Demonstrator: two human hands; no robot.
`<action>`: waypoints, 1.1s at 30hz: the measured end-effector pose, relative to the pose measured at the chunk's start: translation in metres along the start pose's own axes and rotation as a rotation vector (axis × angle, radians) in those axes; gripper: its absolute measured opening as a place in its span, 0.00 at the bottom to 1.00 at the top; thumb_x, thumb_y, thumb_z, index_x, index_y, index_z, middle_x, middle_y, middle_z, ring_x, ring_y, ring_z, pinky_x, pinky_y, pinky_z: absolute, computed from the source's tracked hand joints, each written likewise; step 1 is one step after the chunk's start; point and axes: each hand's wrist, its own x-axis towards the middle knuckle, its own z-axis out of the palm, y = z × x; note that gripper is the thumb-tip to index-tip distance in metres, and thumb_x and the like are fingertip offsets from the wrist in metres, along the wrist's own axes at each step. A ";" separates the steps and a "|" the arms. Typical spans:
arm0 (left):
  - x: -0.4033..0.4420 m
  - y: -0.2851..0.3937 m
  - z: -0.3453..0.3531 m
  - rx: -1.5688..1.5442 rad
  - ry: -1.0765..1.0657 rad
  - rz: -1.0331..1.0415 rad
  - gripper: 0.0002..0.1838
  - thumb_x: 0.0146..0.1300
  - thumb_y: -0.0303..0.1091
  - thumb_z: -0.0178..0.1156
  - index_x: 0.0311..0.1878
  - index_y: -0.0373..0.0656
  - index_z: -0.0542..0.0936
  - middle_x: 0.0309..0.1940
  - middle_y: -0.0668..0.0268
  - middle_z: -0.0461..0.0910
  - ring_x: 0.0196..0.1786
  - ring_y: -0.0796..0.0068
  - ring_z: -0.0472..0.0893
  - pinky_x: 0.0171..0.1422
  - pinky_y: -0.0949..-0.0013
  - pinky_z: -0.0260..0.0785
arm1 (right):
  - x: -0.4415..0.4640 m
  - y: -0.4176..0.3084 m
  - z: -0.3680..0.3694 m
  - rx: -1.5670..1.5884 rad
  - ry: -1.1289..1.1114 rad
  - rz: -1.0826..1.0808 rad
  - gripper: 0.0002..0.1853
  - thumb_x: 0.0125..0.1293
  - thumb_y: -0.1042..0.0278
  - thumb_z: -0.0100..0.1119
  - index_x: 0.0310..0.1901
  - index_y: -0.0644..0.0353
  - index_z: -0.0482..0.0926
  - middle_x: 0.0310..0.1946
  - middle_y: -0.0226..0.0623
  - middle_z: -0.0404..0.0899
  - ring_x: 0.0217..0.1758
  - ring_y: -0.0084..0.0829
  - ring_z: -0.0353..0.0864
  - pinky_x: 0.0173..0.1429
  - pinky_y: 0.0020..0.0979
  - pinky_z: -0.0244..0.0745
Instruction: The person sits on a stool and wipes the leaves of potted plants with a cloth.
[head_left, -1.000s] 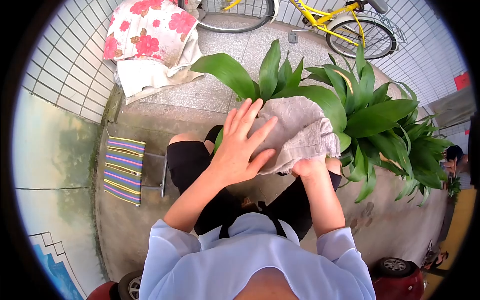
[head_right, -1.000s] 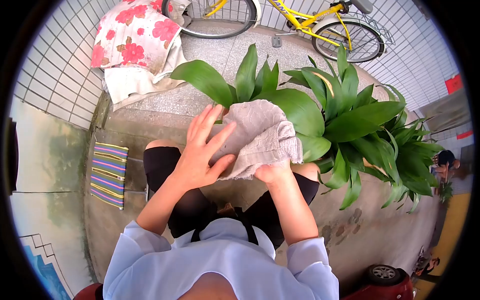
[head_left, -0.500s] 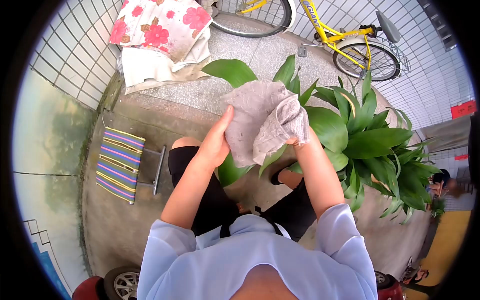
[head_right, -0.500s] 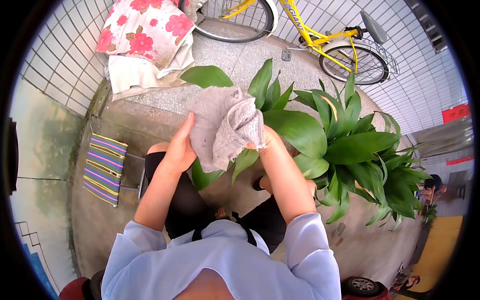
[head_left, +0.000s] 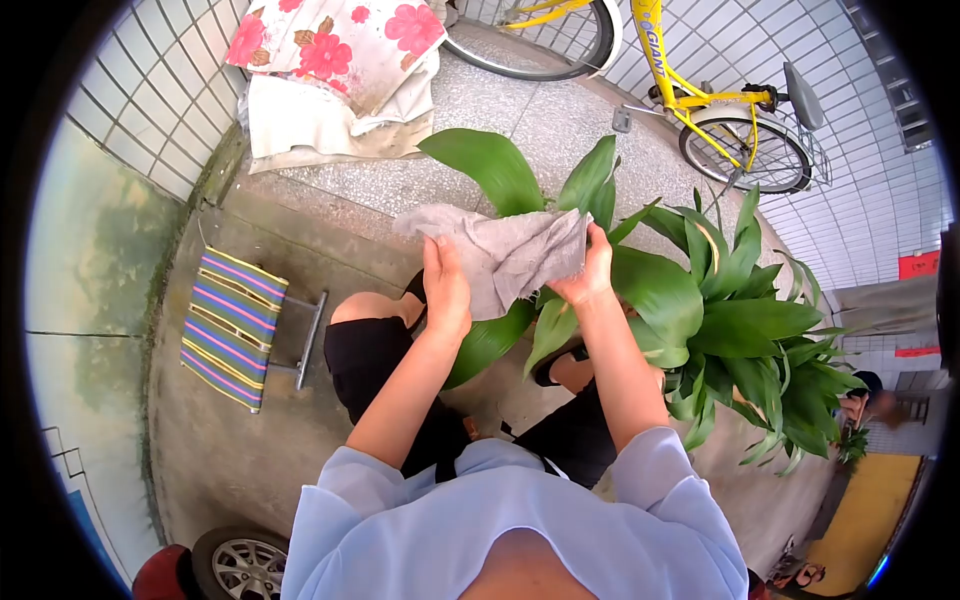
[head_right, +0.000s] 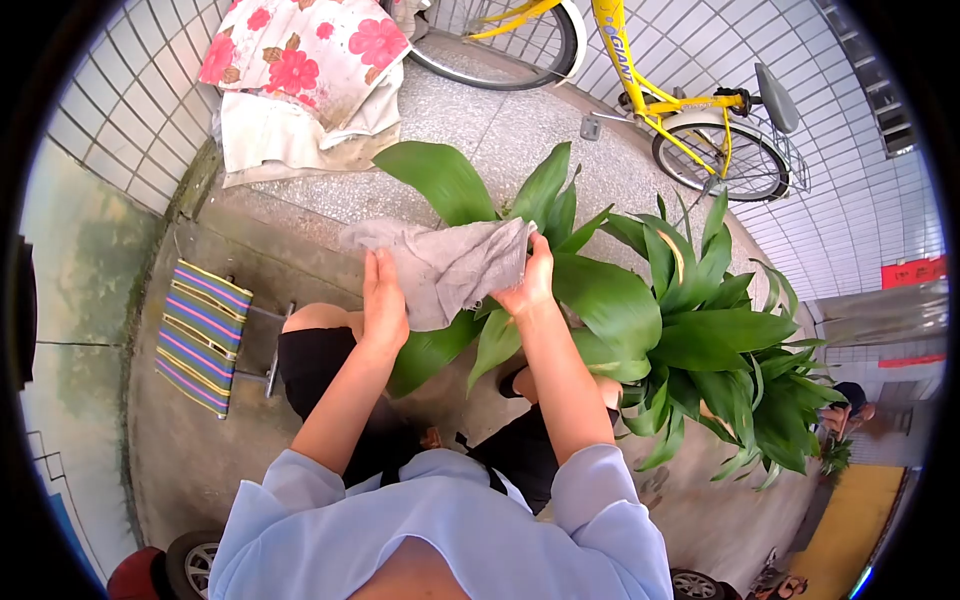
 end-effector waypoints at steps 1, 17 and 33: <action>0.007 -0.007 -0.002 0.015 0.008 0.005 0.36 0.75 0.46 0.42 0.75 0.36 0.41 0.75 0.55 0.47 0.75 0.64 0.51 0.78 0.62 0.41 | -0.004 -0.004 0.011 -0.042 0.040 0.003 0.35 0.69 0.37 0.32 0.59 0.63 0.70 0.60 0.46 0.71 0.64 0.46 0.67 0.70 0.53 0.56; 0.053 -0.067 0.004 -0.308 0.047 -0.533 0.23 0.70 0.41 0.36 0.61 0.41 0.70 0.54 0.58 0.76 0.55 0.60 0.78 0.59 0.56 0.72 | 0.029 0.011 0.050 -1.459 -0.503 -0.456 0.13 0.60 0.71 0.54 0.45 0.68 0.76 0.33 0.48 0.80 0.37 0.38 0.80 0.47 0.34 0.74; 0.166 -0.143 0.061 -0.485 -0.450 -0.444 0.27 0.71 0.42 0.40 0.67 0.34 0.62 0.68 0.58 0.64 0.69 0.61 0.63 0.76 0.60 0.48 | 0.138 0.004 -0.025 -1.756 0.445 -0.682 0.36 0.67 0.52 0.47 0.70 0.66 0.54 0.63 0.63 0.58 0.66 0.60 0.60 0.70 0.42 0.56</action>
